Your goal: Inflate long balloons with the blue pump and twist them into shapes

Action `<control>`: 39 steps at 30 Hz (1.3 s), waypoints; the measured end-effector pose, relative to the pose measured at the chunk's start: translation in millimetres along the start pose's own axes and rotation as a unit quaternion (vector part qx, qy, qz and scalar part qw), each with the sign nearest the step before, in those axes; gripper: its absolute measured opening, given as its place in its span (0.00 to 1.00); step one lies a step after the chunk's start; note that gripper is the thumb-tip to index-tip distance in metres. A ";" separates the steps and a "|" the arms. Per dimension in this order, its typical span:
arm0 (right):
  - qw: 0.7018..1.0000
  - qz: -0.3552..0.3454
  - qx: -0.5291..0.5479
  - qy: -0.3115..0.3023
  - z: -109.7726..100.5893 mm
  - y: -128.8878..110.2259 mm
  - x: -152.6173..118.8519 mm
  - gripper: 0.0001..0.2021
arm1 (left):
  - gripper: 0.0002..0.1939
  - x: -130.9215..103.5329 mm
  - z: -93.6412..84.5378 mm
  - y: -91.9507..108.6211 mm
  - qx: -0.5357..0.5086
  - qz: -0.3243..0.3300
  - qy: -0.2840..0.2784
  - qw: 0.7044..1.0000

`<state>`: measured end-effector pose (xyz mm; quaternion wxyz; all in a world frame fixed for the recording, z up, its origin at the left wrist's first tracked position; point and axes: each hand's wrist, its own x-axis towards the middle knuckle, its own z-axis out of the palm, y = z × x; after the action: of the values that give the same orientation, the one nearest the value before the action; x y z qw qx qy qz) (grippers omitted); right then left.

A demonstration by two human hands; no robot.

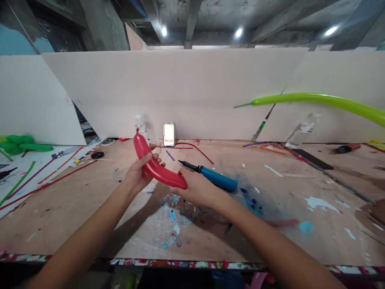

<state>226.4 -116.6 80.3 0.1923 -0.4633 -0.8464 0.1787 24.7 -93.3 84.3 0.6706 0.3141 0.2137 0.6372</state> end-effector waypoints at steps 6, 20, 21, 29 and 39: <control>0.962 0.038 0.269 -0.004 35.5 -16.3 2.2 0.20 | 0.14 33.8 19.2 5.6 -0.024 0.169 0.106 0.980; 0.962 0.061 0.262 -0.052 35.2 11.1 33.9 0.20 | 0.16 86.4 -13.2 11.6 -0.059 0.086 0.030 0.994; 0.984 0.033 0.172 -0.032 20.9 22.4 38.1 0.19 | 0.16 87.2 -16.6 15.6 -0.063 0.099 0.034 0.993; 0.955 -0.046 0.038 0.290 5.8 29.6 64.8 0.16 | 0.08 110.2 -23.4 23.3 -0.167 0.198 0.144 0.955; 0.682 0.178 0.683 0.191 53.0 37.9 141.0 0.13 | 0.13 109.1 -22.4 -48.8 -0.072 0.124 0.115 0.983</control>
<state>157.4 16.4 38.9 0.5772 -0.3695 -0.3365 0.6458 55.1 18.4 47.0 0.5784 0.2135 0.2026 0.7608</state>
